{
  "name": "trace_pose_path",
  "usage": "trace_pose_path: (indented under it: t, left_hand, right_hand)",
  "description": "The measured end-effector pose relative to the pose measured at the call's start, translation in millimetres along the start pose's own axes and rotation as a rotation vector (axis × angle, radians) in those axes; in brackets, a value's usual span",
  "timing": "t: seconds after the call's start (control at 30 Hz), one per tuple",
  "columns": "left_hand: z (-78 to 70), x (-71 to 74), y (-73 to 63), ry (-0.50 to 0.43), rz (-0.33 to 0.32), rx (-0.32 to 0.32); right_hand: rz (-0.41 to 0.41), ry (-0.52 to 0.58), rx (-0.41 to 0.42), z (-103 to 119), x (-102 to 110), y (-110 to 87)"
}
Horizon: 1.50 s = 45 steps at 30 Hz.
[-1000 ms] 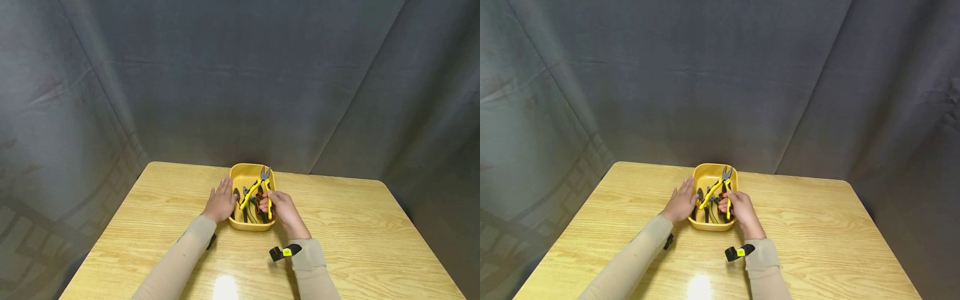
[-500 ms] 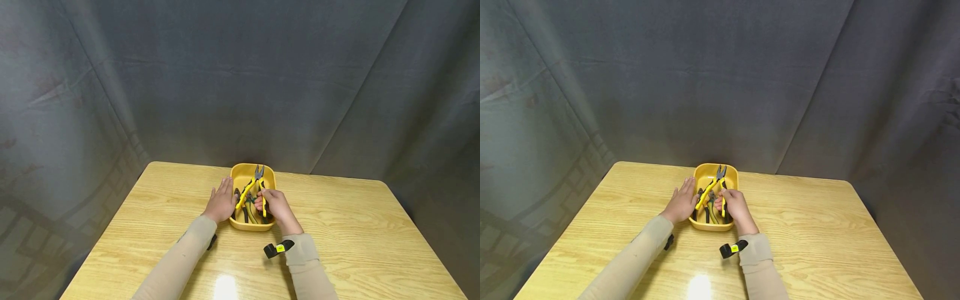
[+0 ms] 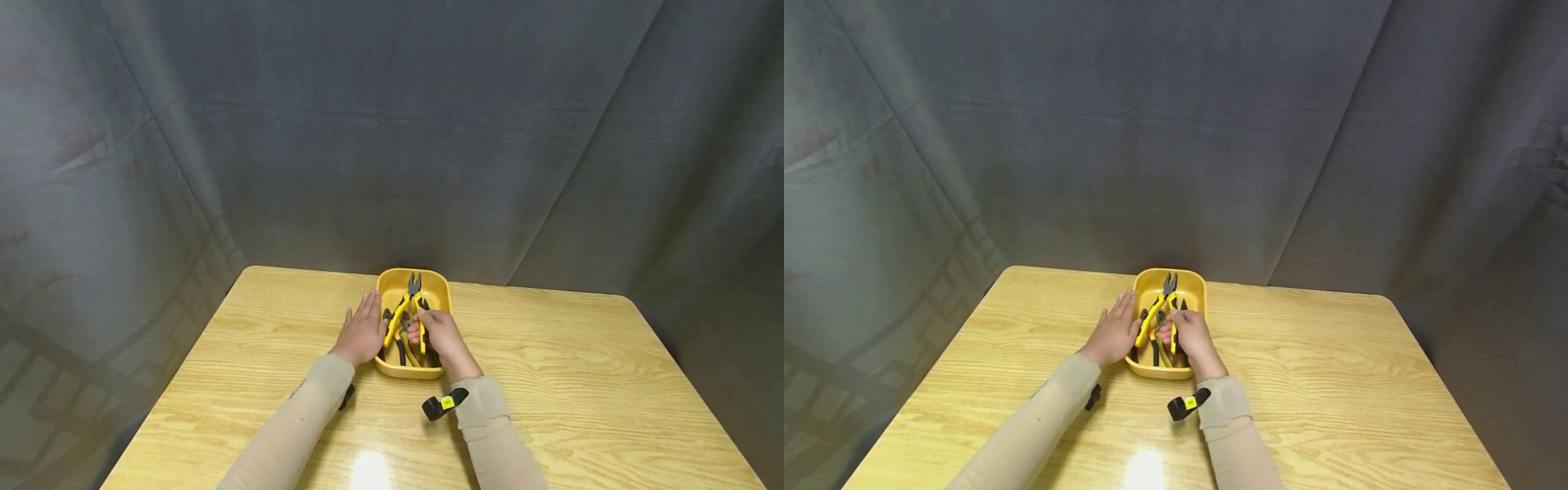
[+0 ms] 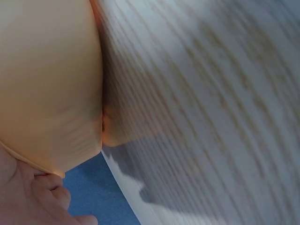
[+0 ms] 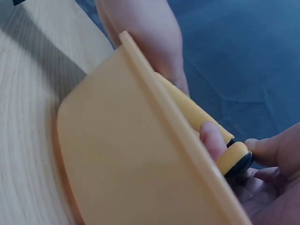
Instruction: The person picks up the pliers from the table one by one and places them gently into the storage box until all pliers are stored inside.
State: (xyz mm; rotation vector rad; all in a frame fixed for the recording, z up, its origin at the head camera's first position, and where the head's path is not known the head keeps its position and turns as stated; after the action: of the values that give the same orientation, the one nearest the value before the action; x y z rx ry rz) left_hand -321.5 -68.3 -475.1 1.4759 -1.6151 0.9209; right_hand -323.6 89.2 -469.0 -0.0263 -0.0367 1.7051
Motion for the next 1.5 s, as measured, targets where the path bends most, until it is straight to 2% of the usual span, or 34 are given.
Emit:
trace_pose_path:
  t: [0.4, 0.73, 0.87, 0.93, 1.23, 1.5]
  left_hand:
    - [-1.8, 1.9, -1.9, -0.025, -0.006, 0.001]
    - [-2.5, 2.9, -2.6, -0.016, 0.004, 0.012]
    - [-3.0, 3.7, -3.1, 0.001, 0.006, 0.010]
    - [-3.3, 4.4, -3.7, -0.002, 0.008, 0.011]
    - [-1.4, 3.3, -2.0, 0.000, 0.000, -0.001]
    - [-2.9, 4.4, -2.5, -0.005, -0.007, -0.008]
  right_hand:
    - [-0.008, -0.025, 0.004, -4.2, -8.2, 8.8]
    - [-0.011, -0.168, 0.012, -1.9, -13.2, 13.9]
    - [-0.037, -0.324, 0.033, 1.3, -13.0, 14.4]
    - [-0.038, -0.365, 0.025, 1.2, -14.0, 14.3]
    - [0.029, -0.282, -0.061, -10.8, -26.2, 11.9]
    - [0.027, -0.300, -0.065, -14.7, -27.6, 13.8]
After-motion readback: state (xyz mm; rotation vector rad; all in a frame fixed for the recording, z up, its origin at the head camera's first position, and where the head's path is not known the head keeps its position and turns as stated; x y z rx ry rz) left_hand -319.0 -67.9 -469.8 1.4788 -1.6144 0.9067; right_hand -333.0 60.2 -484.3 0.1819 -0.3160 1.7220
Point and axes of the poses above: each hand's wrist, its own y-axis towards the middle knuckle, its own x-axis out of the back of the hand, z = x × y, the point moved 7 cm from there along y, towards the middle knuckle, and after that the axes turned 7 degrees about x, right-handed, at the moved point
